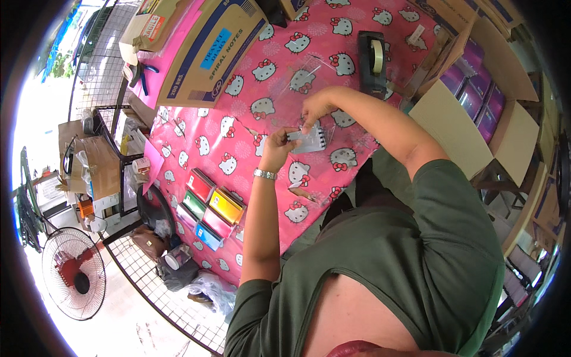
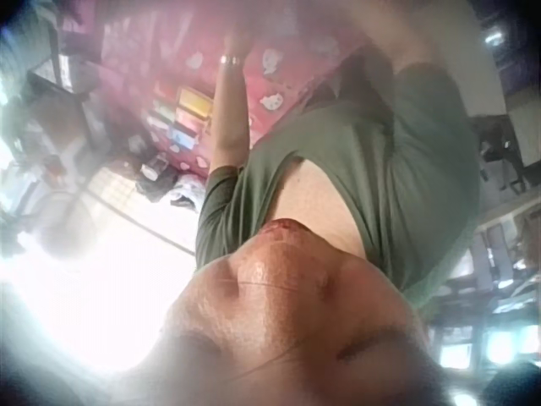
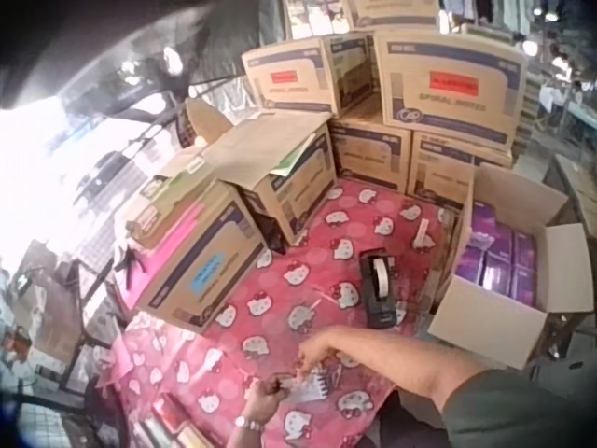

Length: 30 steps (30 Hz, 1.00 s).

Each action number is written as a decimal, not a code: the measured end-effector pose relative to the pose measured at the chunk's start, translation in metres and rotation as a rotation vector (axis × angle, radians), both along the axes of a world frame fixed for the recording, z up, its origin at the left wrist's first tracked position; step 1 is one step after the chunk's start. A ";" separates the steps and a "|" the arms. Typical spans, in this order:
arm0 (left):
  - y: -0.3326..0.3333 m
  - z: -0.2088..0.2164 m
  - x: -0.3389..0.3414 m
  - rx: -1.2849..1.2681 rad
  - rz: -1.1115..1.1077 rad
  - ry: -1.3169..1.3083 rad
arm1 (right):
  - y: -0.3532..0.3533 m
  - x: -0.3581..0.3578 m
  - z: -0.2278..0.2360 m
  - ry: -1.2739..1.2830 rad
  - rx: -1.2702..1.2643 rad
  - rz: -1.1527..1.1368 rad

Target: The person takes spiral notebooks from a stack and places each one into a clear plastic sleeve, securing the sleeve with adhesive tape, and then places the packaged notebooks into a cardboard box.

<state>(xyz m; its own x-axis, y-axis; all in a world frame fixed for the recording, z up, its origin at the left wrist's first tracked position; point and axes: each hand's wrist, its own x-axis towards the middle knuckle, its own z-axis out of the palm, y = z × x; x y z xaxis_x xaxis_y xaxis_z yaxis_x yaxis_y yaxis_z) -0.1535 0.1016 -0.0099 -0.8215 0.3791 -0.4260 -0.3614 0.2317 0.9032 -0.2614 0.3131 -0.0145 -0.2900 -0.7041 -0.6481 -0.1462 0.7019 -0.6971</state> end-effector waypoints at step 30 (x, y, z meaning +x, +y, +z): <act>-0.004 0.064 0.055 -0.357 0.233 0.059 | 0.032 0.133 0.078 0.612 -0.493 -0.644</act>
<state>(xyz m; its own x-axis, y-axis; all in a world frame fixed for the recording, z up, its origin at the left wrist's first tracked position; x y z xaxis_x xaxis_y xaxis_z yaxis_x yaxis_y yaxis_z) -0.0985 0.0977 0.0538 -0.8944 0.0184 -0.4468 -0.3913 0.4516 0.8019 -0.1283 0.3448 0.0635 -0.8934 -0.4452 0.0595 -0.2705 0.4276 -0.8626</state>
